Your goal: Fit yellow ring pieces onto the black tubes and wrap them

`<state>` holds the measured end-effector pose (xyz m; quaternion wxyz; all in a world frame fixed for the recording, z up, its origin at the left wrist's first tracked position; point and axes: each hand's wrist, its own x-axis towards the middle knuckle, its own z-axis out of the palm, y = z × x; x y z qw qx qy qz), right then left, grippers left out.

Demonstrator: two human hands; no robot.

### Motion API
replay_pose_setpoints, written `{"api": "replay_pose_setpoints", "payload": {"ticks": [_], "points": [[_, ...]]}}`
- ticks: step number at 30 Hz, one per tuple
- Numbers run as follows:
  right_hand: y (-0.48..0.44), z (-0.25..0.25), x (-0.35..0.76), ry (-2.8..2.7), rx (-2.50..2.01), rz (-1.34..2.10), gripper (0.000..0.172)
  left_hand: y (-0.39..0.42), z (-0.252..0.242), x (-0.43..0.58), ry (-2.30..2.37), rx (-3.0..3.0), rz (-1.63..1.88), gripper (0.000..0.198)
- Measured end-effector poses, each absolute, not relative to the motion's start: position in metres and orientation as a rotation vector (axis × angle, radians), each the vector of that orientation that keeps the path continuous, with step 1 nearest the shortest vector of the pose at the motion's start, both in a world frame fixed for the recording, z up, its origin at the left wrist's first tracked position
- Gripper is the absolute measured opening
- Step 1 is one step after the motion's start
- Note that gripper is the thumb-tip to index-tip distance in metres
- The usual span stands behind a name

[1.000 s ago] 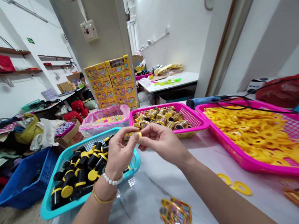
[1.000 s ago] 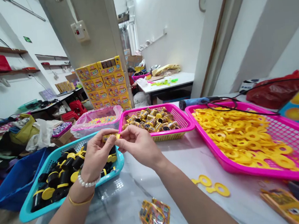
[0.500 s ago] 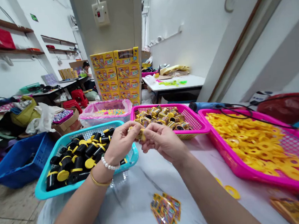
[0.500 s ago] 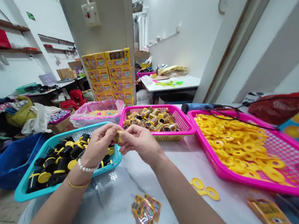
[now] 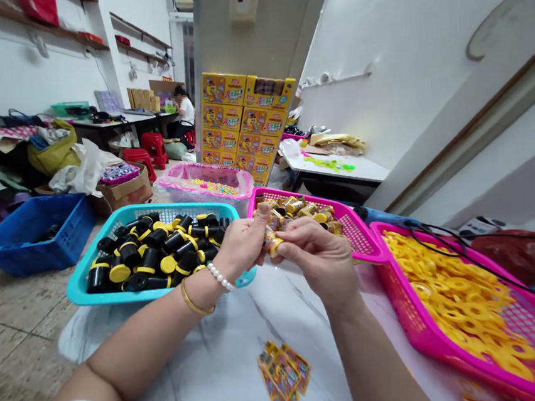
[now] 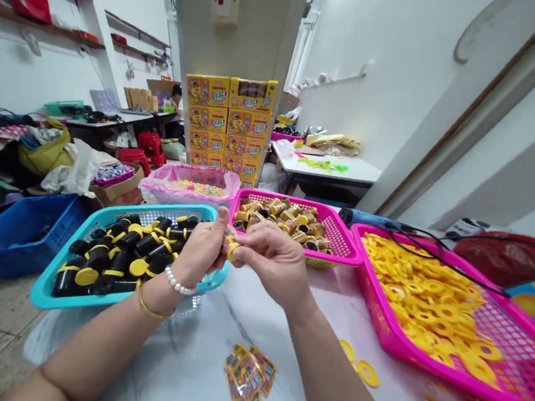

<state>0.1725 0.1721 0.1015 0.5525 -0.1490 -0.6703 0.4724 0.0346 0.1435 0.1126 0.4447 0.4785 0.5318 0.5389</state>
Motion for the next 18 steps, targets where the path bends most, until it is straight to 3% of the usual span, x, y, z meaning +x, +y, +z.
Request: {"api": "replay_pose_setpoints", "payload": {"ticks": [4,9,12,16,18], "points": [[0.176,0.102,0.179,-1.705,-0.391,0.992,0.018,0.143,0.117,0.031,1.189,1.147,1.282,0.072],[0.181,0.102,0.185,-1.623,-0.362,1.025,0.014,0.142,0.123,0.030,0.850,1.022,1.200,0.049],[0.177,0.106,0.184,-1.743,-0.405,1.021,0.026,0.142,0.122,0.034,0.930,0.973,1.201,0.052],[0.192,0.107,0.196,-1.812,-0.565,0.825,0.019,0.143,0.118,0.039,0.980,0.885,1.203,0.057],[0.212,0.106,0.214,-1.744,-0.811,0.616,0.033,0.143,0.120,0.038,0.963,0.912,1.220,0.059]]}}
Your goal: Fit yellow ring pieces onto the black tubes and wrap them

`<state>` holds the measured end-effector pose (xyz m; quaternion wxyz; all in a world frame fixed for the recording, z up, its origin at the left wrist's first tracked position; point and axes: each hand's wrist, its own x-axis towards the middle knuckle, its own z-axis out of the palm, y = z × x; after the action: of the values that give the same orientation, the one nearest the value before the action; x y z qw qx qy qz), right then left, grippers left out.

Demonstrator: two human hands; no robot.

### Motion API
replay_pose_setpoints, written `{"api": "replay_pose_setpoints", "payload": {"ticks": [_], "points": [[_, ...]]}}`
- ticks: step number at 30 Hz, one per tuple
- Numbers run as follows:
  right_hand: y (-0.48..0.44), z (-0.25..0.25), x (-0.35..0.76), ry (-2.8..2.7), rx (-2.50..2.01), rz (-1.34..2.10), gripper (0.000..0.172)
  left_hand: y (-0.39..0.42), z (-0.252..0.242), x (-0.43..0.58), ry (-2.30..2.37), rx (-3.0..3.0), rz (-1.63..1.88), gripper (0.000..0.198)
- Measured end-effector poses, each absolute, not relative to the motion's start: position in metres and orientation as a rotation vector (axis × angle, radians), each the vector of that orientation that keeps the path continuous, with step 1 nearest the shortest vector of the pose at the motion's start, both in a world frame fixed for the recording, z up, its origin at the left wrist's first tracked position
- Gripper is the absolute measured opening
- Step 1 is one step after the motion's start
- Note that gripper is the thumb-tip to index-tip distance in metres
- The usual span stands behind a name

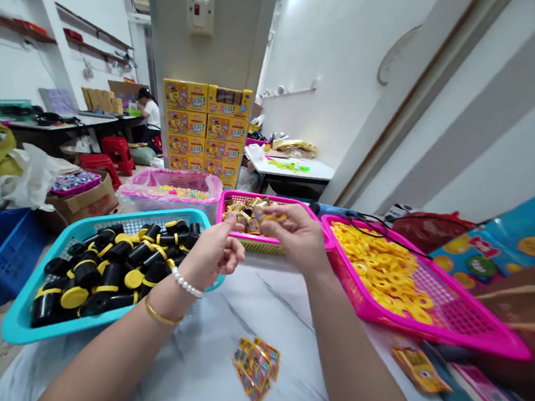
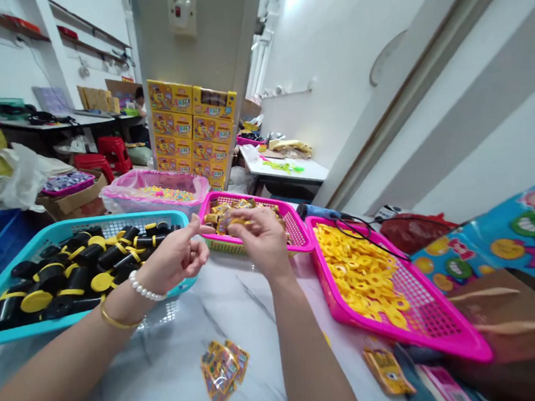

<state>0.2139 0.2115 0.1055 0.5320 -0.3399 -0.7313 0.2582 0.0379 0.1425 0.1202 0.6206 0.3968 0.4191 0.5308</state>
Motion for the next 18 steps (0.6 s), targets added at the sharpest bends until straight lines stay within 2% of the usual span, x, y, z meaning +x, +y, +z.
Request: {"api": "replay_pose_setpoints", "payload": {"ticks": [2,3,4,5,7,8,10,12,15,18], "points": [[0.229,0.103,0.233,-1.716,-1.135,0.324,0.057,0.139,0.125,0.034,0.959,1.032,1.229,0.062],[0.235,0.101,0.240,-1.733,-1.273,0.190,0.063,0.135,0.127,0.031,0.974,1.119,1.230,0.061],[0.237,0.100,0.244,-1.781,-1.362,0.093,0.061,0.130,0.128,0.029,1.002,1.208,1.236,0.059],[0.235,0.099,0.244,-1.858,-1.393,0.053,0.051,0.122,0.128,0.027,1.041,1.289,1.244,0.056],[0.225,0.099,0.236,-2.072,-1.287,0.159,0.024,0.103,0.117,0.027,1.172,1.419,1.273,0.045],[0.217,0.099,0.230,-2.179,-1.191,0.273,0.015,0.092,0.106,0.029,1.253,1.492,1.262,0.038],[0.205,0.101,0.215,-2.290,-1.056,0.448,0.012,0.069,0.077,0.038,1.385,1.693,1.130,0.025],[0.199,0.102,0.205,-2.288,-1.054,0.424,0.011,0.050,0.044,0.050,1.484,1.880,0.924,0.019],[0.198,0.099,0.199,-2.274,-1.081,0.352,0.010,0.035,0.008,0.065,1.644,1.992,0.700,0.017],[0.195,0.097,0.198,-2.290,-1.003,0.424,0.011,0.036,-0.002,0.073,1.710,2.079,0.508,0.015]]}}
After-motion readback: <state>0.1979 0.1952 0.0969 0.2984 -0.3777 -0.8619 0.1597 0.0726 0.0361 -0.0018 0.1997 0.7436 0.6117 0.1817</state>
